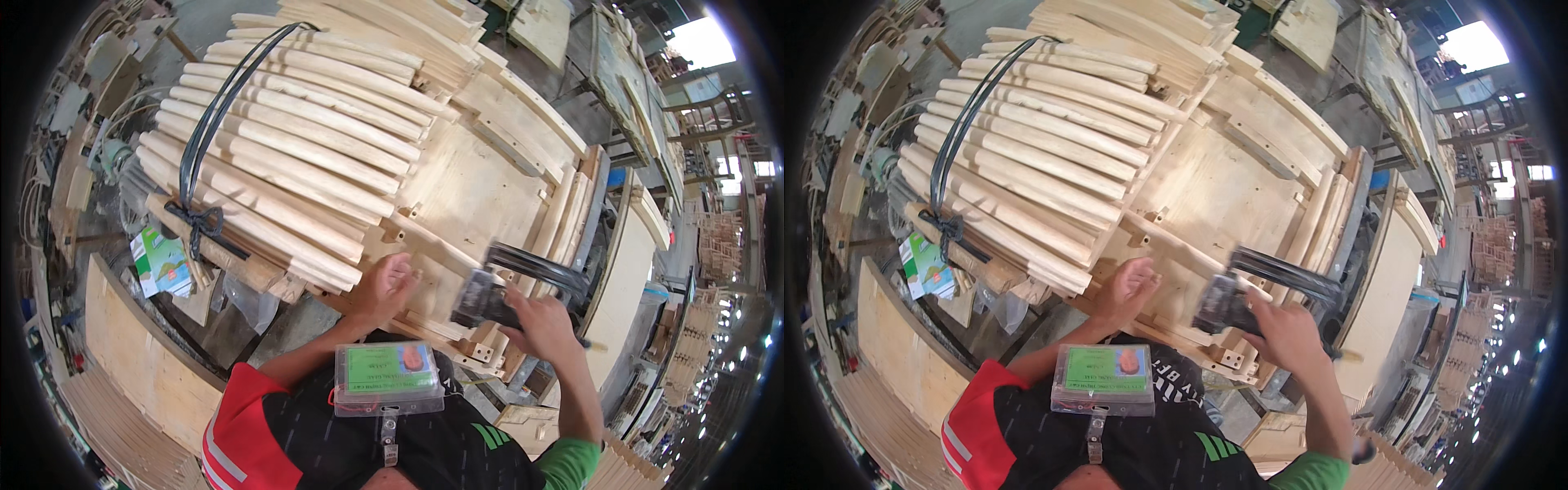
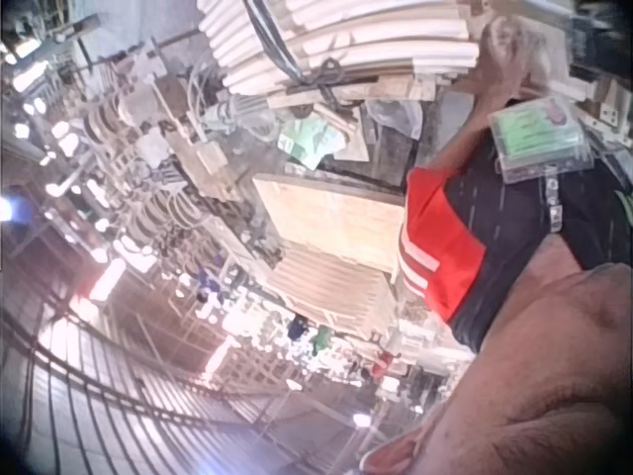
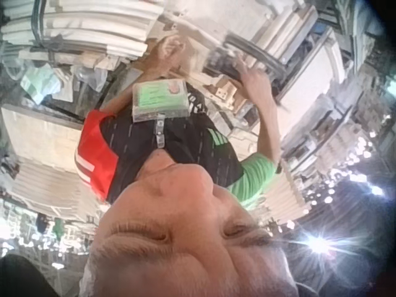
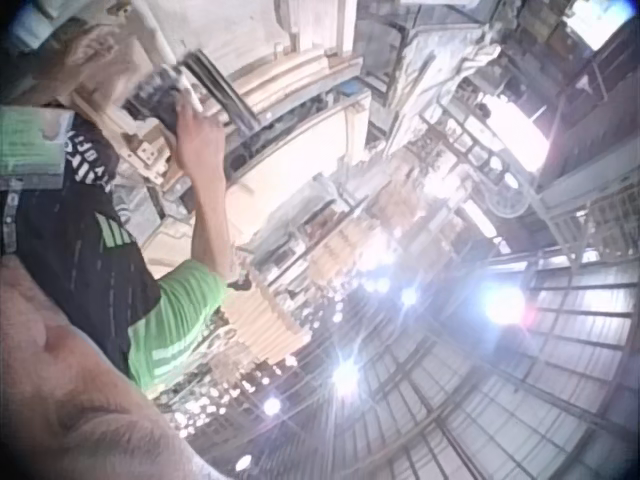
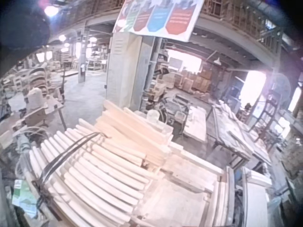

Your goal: The person assembles wooden chair frames by inserting dowels into pre-drilled holes and securing them with a pneumatic nail gun. They repeatedly pick up frames, align dowels, fasten joints, and stack completed units on a nearby pile.

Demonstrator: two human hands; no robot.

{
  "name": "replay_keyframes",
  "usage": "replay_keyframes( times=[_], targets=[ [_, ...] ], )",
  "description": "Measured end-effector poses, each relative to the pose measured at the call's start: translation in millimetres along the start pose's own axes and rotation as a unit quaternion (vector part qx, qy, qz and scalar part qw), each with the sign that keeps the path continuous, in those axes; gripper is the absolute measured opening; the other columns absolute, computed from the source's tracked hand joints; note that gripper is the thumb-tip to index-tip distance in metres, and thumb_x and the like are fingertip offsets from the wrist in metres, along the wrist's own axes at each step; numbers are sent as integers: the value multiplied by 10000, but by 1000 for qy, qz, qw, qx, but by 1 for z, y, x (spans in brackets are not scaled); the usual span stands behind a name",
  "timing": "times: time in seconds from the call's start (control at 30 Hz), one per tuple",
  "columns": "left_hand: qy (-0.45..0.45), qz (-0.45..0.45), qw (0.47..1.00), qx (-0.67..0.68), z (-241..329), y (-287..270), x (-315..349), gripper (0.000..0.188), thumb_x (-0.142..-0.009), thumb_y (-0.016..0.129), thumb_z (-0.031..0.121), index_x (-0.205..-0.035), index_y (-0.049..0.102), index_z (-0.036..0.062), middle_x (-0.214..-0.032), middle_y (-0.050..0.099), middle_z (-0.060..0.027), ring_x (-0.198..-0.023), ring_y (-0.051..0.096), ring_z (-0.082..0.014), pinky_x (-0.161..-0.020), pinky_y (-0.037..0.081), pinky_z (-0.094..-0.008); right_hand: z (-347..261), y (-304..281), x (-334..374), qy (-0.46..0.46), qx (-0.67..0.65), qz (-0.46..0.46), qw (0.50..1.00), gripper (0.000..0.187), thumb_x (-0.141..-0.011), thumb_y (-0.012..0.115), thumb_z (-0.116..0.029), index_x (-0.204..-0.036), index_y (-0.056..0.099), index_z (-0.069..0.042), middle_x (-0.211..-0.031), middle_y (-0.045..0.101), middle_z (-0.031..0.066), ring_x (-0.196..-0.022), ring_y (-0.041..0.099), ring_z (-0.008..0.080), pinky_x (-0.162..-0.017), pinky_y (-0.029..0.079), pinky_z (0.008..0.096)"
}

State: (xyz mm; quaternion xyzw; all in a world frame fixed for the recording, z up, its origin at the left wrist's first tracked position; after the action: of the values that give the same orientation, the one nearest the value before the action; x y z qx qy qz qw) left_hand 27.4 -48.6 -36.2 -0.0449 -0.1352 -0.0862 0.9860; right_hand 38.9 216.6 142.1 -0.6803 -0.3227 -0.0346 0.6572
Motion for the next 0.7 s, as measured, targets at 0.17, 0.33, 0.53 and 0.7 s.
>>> replay_keyframes(
  times=[0.17, 0.33, 0.53, 0.7],
  targets=[
    [129, 83, 980, -124, 9, -29, -3, 408, -1001, 747, 272, -1283, 650, -6, -1087, 729, -180, -992, 714, -290, -914, 559, -411, 64, 20, 110, 256, -22, 168, 952, 913, -785, 907, -294, -1543, 457, -58, -830, 689, 142, -683, 652, 362, -666, 511, 469],
    [168, 78, 966, -182, 19, -37, -3, 360, -992, 746, 221, -1265, 659, 4, -1081, 726, -169, -1012, 687, -304, -931, 525, -434, 125, 27, 182, 428, -56, 282, 857, 854, -822, 883, -242, -1555, 477, -79, -676, 596, 108, -592, 598, 306, -607, 478, 410],
    [175, 63, 968, -169, 12, -38, -1, 339, -985, 752, 194, -1251, 664, 3, -1070, 706, -163, -1006, 683, -306, -907, 537, -417, 203, 52, 237, 539, -230, 334, 738, 630, -926, 816, -281, -1412, 552, 18, -676, 627, 67, -562, 626, 175, -526, 486, 338],
    [143, 48, 980, -131, -4, -41, 0, 344, -978, 743, 141, -1276, 644, 2, -1120, 661, -170, -1032, 677, -300, -920, 546, -401, 232, 54, 264, 551, -492, 366, 566, 439, -949, 810, -338, -1113, 616, 21, -727, 661, 95, -552, 655, 198, -488, 535, 347]
  ],
)
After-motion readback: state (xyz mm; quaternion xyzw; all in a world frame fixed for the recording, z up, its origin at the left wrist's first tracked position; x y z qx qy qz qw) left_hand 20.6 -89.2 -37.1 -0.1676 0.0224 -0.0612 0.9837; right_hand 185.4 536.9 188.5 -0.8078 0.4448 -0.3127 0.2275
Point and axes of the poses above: each hand's wrist, its own x-axis away from the middle knuckle, its own y-axis out of the palm, z = x × y, the point moved 5 cm from there along -x, towards the middle knuckle
